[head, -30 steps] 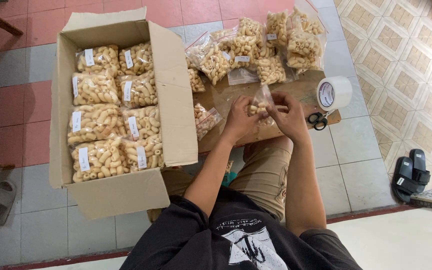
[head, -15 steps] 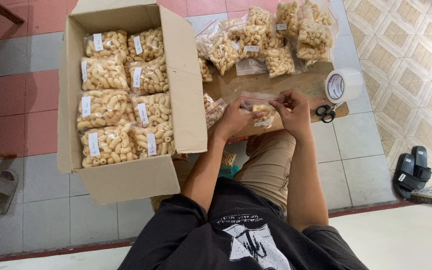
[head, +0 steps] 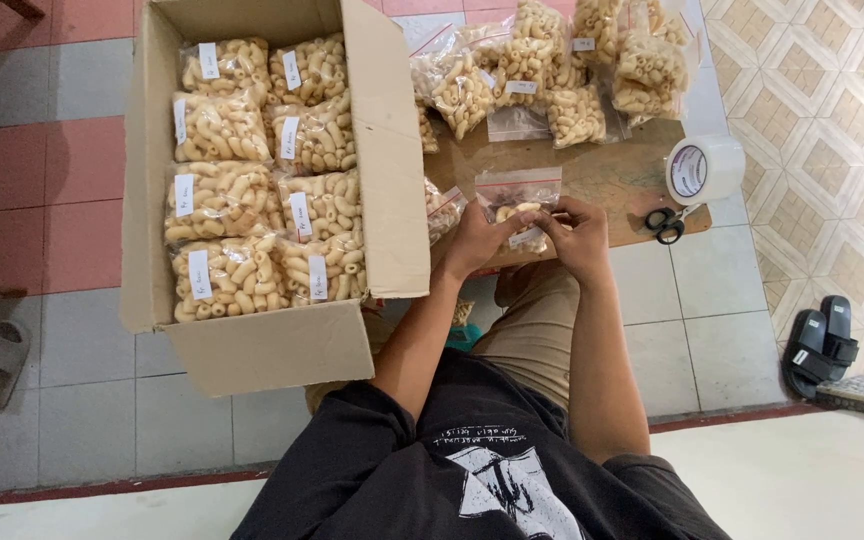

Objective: Packing small plastic bags of snacks into a cardboard box in an organized manner.

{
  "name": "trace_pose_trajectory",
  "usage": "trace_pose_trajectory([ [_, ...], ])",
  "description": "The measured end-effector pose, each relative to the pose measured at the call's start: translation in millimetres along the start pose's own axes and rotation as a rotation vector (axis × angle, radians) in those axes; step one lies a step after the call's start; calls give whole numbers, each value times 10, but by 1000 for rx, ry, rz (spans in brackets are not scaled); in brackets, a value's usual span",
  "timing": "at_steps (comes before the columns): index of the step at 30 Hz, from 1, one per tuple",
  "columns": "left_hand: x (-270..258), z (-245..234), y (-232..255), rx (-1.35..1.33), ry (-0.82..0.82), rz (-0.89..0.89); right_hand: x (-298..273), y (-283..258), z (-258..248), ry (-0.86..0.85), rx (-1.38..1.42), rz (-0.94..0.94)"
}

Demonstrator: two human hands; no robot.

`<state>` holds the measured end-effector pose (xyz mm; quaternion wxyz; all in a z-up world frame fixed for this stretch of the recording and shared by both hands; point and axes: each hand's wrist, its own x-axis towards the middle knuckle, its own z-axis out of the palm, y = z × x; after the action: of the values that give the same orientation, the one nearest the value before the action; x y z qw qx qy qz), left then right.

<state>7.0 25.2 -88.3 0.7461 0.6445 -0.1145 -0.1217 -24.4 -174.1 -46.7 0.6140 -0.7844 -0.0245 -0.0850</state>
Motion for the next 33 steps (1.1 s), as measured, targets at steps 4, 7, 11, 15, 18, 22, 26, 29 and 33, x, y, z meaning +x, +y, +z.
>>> trace_pose_trajectory([
  [4, -12, 255, 640, 41, 67, -18, -22, -199, 51, -40, 7, -5],
  [7, -9, 222, 573, -86, 58, 62, -28, -123, 63, 22, 83, -16],
  [11, 42, 216, 507, -41, 72, 53, -13, 70, 50, 84, 46, -58],
  [15, 80, 251, 284, -44, 148, 103, -40, -93, 86, 102, 119, -89],
  [18, 2, 316, 577, -25, 174, 97, -88, -100, 125, 52, 136, -88],
  [22, 22, 260, 422, -89, 109, 125, -46, 0, 112, 102, 107, -100],
  [26, -73, 209, 672, -143, 62, 120, -29, 28, 58, 166, 188, -94],
  [29, -50, 199, 731, -130, 65, 116, -35, -87, 82, 179, 204, -92],
  [33, 16, 156, 533, -125, 71, 109, -28, -314, 118, 199, 207, -92],
])
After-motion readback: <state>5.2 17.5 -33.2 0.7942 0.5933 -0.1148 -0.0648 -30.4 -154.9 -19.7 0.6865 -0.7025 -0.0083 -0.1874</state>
